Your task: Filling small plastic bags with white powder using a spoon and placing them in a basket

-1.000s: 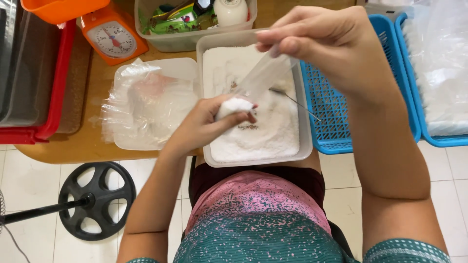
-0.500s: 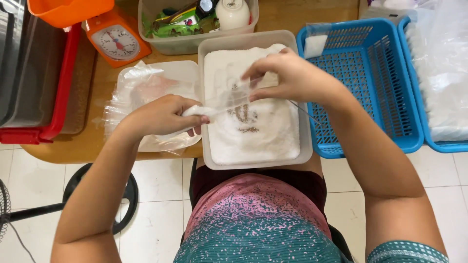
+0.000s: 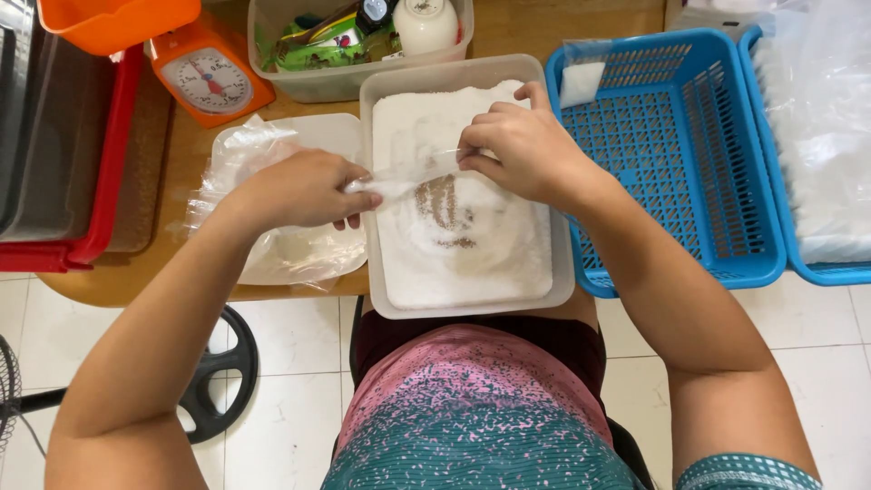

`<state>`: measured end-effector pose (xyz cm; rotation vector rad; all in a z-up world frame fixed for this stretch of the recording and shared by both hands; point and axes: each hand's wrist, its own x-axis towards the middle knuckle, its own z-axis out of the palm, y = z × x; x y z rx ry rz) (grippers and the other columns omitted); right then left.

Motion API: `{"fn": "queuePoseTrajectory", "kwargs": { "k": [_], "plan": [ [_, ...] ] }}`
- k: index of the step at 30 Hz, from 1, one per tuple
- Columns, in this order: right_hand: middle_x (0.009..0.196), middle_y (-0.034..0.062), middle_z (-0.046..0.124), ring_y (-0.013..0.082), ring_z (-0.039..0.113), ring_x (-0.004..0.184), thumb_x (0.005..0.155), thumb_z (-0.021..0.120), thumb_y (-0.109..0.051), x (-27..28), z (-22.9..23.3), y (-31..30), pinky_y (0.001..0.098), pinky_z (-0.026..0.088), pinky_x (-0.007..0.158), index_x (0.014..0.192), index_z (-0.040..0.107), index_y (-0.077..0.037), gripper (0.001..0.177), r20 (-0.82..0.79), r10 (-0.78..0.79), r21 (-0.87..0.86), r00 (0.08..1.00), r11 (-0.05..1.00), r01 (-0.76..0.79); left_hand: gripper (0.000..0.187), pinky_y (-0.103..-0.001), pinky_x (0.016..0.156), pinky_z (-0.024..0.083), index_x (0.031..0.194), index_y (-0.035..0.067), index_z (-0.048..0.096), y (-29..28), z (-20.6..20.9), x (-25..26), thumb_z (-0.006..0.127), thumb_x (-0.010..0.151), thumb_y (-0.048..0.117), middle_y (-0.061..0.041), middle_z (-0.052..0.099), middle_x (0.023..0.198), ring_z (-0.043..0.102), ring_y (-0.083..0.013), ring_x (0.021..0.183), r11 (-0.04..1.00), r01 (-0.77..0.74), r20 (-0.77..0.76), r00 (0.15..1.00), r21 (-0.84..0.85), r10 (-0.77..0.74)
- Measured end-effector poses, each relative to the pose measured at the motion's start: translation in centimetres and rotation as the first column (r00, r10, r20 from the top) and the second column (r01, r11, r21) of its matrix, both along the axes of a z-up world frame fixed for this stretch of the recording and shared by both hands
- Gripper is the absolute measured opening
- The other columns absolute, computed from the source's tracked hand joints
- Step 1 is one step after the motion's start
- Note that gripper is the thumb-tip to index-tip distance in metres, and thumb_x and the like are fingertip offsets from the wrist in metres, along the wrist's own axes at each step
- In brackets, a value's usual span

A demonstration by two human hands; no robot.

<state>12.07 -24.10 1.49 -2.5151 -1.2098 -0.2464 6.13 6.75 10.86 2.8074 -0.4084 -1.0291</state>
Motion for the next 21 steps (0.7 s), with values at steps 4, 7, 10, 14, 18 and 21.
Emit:
{"fn": "queuePoseTrajectory", "kwargs": {
  "k": [4,7,10,14,18,21],
  "plan": [
    [0.101,-0.0072,0.082,0.0224,0.073,0.102,0.105,0.078,-0.035,0.8,0.1,-0.7,0.0575,0.030,0.111,0.100,0.081,-0.028,0.010,0.000,0.022,-0.008,1.000,1.000,-0.022,0.039,-0.039,0.092,0.058,0.111,0.019,0.080,-1.5,2.2,-0.2,0.057,0.114,0.050,0.004,0.090,0.101,0.083,-0.0145,0.089,0.997,-0.070,-0.028,0.997,0.031,0.071],
    [0.102,-0.0123,0.083,0.0180,0.072,0.102,0.106,0.075,-0.030,0.9,1.1,-1.0,0.0535,0.029,0.107,0.100,0.080,-0.027,0.009,-0.178,0.045,0.029,0.983,0.999,-0.040,0.038,-0.038,0.090,0.057,0.109,0.018,0.079,-2.2,3.3,-0.2,0.056,0.116,0.048,0.004,0.090,0.101,0.081,-0.0135,0.090,0.997,-0.041,-0.034,0.998,0.071,0.043],
    [0.100,-0.0123,0.084,0.0149,0.072,0.097,0.106,0.076,-0.027,0.9,2.1,-1.1,0.0477,0.029,0.108,0.096,0.081,-0.024,0.012,-0.221,0.045,0.076,0.974,0.997,-0.029,0.040,-0.039,0.083,0.054,0.098,0.016,0.079,-2.5,3.9,-0.1,0.058,0.114,0.047,0.003,0.089,0.091,0.079,-0.0172,0.087,0.996,-0.034,-0.012,0.999,0.079,0.035],
    [0.099,-0.0145,0.083,0.0141,0.073,0.100,0.107,0.074,-0.029,1.0,2.5,-0.7,0.0470,0.030,0.108,0.097,0.080,-0.025,0.012,-0.256,0.040,0.044,0.966,0.999,-0.030,0.042,-0.040,0.084,0.052,0.095,0.017,0.081,-2.4,3.9,0.0,0.059,0.112,0.049,0.002,0.089,0.088,0.079,-0.0198,0.087,0.995,-0.019,0.014,1.000,0.094,0.018],
    [0.096,-0.0143,0.083,0.0139,0.073,0.102,0.106,0.074,-0.028,1.1,2.6,-0.4,0.0466,0.030,0.106,0.096,0.080,-0.025,0.012,-0.272,0.021,0.039,0.962,0.999,-0.011,0.044,-0.039,0.084,0.053,0.091,0.014,0.079,-2.8,4.8,-0.3,0.059,0.113,0.046,0.001,0.089,0.088,0.078,-0.0203,0.087,0.994,-0.029,0.013,1.000,0.110,0.027],
    [0.095,-0.0145,0.082,0.0140,0.073,0.103,0.105,0.074,-0.030,1.1,2.8,-0.5,0.0460,0.030,0.109,0.097,0.081,-0.026,0.011,-0.263,0.011,0.030,0.965,1.000,-0.003,0.047,-0.041,0.083,0.051,0.087,0.014,0.076,-2.6,4.7,-0.1,0.058,0.114,0.048,0.001,0.088,0.085,0.076,-0.0234,0.084,0.992,0.009,0.032,0.999,0.123,-0.013]
  ]
}}
